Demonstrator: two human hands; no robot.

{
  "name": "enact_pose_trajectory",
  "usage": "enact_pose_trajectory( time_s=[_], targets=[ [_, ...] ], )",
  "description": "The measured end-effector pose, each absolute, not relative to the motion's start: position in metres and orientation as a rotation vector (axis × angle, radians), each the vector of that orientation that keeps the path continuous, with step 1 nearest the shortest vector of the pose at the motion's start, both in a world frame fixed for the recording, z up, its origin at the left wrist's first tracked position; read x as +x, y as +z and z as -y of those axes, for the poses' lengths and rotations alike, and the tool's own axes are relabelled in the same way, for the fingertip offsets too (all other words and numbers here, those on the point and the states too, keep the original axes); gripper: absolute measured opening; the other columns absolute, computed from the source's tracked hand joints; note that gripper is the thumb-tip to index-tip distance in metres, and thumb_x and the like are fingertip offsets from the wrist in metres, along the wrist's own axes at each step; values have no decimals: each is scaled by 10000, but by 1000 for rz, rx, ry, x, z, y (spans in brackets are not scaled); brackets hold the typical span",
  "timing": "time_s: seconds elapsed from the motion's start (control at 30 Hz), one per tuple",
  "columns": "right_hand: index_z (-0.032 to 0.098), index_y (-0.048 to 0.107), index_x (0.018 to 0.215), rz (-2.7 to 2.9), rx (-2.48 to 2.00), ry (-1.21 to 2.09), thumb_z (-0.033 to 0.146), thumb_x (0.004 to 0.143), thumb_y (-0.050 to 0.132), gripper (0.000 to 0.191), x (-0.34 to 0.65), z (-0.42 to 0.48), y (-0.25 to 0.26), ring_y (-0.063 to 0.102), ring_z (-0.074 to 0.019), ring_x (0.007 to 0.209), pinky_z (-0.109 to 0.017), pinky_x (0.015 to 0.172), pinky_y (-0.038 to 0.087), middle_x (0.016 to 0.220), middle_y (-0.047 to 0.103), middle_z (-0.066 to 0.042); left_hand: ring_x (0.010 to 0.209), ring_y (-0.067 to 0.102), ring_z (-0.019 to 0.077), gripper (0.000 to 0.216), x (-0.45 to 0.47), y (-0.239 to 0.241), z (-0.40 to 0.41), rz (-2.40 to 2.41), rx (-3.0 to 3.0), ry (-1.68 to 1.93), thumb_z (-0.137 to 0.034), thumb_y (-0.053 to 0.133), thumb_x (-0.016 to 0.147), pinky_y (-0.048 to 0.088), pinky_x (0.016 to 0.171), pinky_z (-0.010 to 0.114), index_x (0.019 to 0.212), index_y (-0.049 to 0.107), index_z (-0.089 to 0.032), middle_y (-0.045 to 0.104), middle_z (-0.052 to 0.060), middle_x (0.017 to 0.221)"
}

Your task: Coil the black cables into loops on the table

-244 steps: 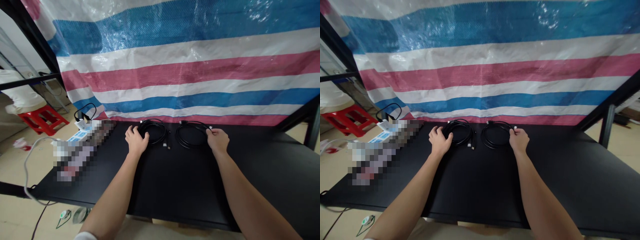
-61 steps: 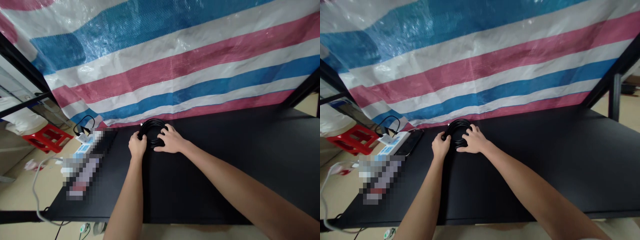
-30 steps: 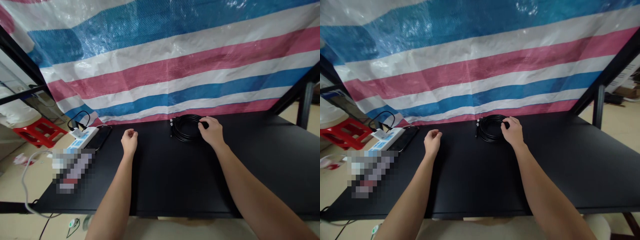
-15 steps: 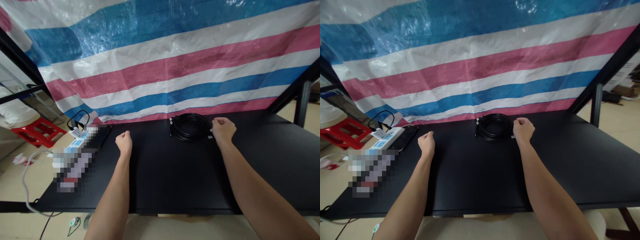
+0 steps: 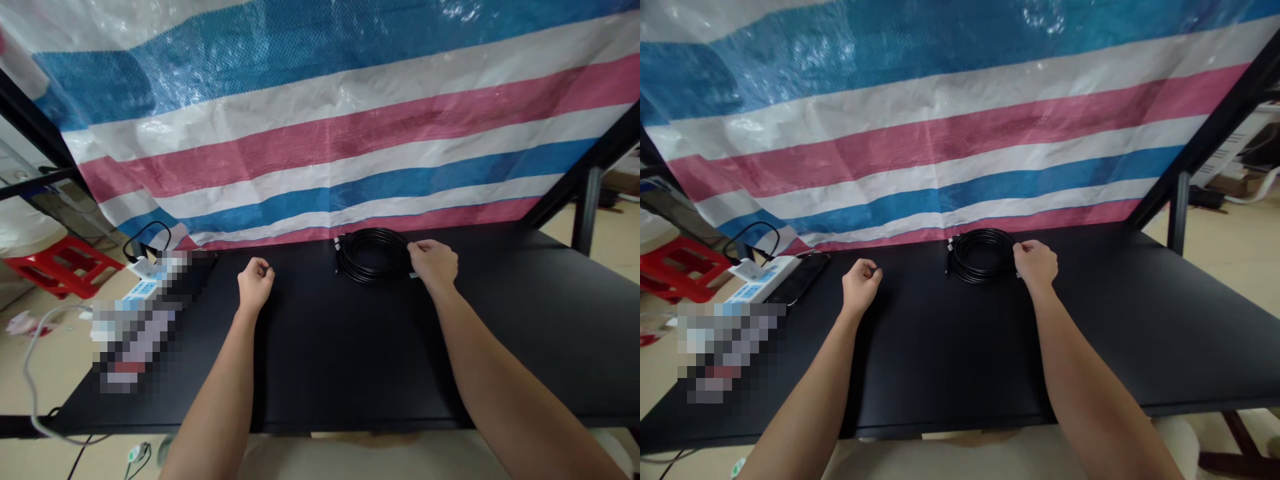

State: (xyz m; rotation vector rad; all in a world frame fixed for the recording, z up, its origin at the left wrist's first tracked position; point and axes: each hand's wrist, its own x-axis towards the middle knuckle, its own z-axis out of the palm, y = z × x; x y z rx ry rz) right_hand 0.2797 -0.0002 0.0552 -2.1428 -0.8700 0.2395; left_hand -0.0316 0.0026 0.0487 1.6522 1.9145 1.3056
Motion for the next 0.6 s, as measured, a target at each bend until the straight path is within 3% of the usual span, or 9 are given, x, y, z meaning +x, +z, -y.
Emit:
enact_pose_trajectory(
  time_s=[0.2, 0.33, 0.43, 0.5, 0.6],
  targets=[
    [206, 746, 760, 993, -2155, 277, 356, 668, 640, 205, 284, -4, 48, 668, -335, 831, -450, 721, 506, 795, 722, -125, 453, 439, 120, 59, -30, 48, -4, -1895, 1690, 1249, -216, 555, 630, 380, 569, 251, 600, 505, -226, 378, -85, 427],
    [213, 723, 668, 1021, -2021, 278, 323, 636, 656, 132, 292, -8, 40, 672, -320, 811, -417, 703, 503, 741, 719, -104, 451, 440, 120, 65, -30, 48, -4, -1882, 1679, 1256, -226, 567, 635, 382, 562, 252, 597, 515, -224, 387, -82, 425],
    [214, 702, 626, 991, -1759, 324, 337, 626, 657, 131, 292, -12, 36, 668, -274, 772, -352, 669, 496, 658, 699, -53, 444, 439, 118, 51, -27, 46, -4, -1864, 1678, 1267, -229, 572, 642, 386, 552, 252, 613, 530, -223, 390, -83, 427],
    [207, 710, 670, 902, -1543, 446, 366, 602, 673, 177, 289, -14, 34, 632, -216, 639, -305, 554, 464, 634, 684, -24, 447, 453, 120, 38, -25, 43, -4, -1836, 1701, 1280, -243, 585, 649, 399, 554, 256, 644, 553, -223, 411, -80, 442],
    [199, 717, 730, 810, -1232, 727, 392, 536, 730, 274, 283, -13, 36, 457, -105, 428, -241, 382, 310, 619, 659, -6, 521, 532, 141, 121, -20, 37, -4, -1758, 1767, 1313, -315, 611, 677, 443, 595, 277, 744, 606, -214, 515, -48, 527]
  ],
)
